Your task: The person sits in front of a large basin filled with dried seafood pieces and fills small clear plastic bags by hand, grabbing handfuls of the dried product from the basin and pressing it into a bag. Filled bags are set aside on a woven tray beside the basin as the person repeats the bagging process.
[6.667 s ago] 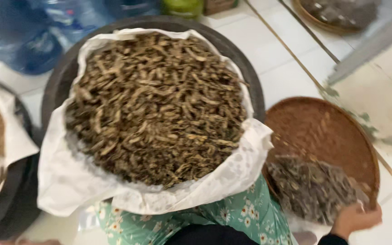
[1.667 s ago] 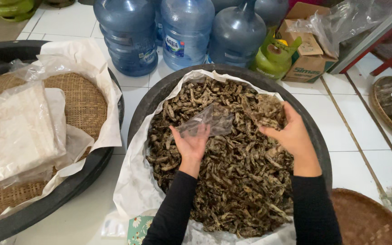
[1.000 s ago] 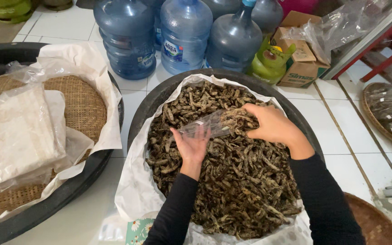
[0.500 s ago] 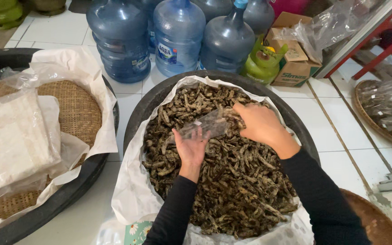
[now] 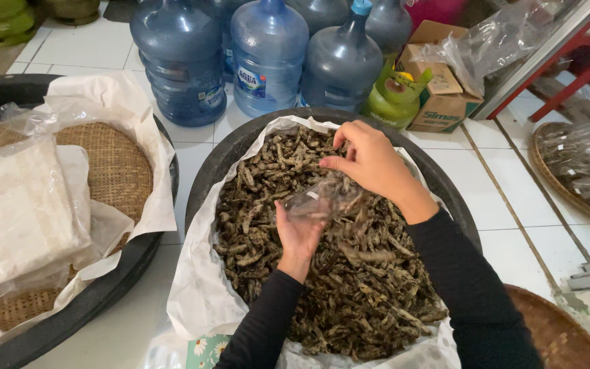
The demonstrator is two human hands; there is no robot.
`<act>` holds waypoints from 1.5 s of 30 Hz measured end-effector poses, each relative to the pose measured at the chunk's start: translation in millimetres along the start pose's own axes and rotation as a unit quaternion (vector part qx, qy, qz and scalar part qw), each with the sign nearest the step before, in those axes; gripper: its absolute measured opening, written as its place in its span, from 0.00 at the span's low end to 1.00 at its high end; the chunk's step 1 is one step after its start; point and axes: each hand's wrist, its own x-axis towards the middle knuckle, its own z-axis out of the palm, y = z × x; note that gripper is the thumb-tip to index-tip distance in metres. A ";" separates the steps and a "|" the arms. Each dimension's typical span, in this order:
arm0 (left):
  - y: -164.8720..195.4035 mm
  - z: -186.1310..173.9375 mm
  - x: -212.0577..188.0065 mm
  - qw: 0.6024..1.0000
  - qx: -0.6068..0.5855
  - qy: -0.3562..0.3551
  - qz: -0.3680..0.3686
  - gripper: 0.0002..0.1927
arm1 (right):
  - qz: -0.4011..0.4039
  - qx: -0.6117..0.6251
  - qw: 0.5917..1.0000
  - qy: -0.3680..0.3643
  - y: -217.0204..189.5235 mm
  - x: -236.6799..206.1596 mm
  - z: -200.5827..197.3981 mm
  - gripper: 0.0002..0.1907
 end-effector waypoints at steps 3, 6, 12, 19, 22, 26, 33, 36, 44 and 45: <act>2.3 3.1 -1.8 0.998 -0.059 0.006 0.006 0.49 | -0.073 0.070 0.994 0.031 8.1 -0.5 4.5 0.17; 13.6 6.9 -0.7 0.992 -0.085 0.082 0.041 0.48 | -0.070 0.057 0.992 0.083 32.0 -19.9 7.3 0.16; 35.6 -3.2 3.9 0.989 -0.135 -0.009 0.060 0.51 | 0.093 -0.008 0.993 -0.075 94.1 -87.1 64.9 0.36; 29.0 -9.2 6.3 0.990 -0.119 -0.005 0.078 0.52 | 0.151 -0.231 0.912 -0.305 138.9 -179.8 146.8 0.59; 25.9 -3.4 5.2 0.991 -0.106 0.013 0.084 0.52 | 0.101 -0.248 0.931 -0.249 157.4 -197.1 149.1 0.36; 23.4 1.1 5.3 0.992 -0.093 0.013 0.085 0.53 | 0.137 -0.181 0.958 -0.174 160.8 -184.6 113.5 0.05; 14.7 4.9 3.2 0.994 -0.071 0.051 0.067 0.59 | 0.078 0.229 0.954 0.177 94.8 -155.1 3.0 0.13; 10.9 11.8 -2.3 0.990 -0.098 0.087 0.045 0.62 | 0.013 0.357 0.915 0.186 71.0 -126.4 -10.2 0.13; 3.6 11.4 0.1 0.994 -0.079 0.080 0.011 0.61 | -0.059 0.148 0.983 0.089 33.9 -63.2 23.6 0.16; 3.4 8.4 1.9 0.995 -0.071 0.066 0.014 0.60 | -0.123 0.097 0.981 0.116 31.0 -61.2 28.7 0.18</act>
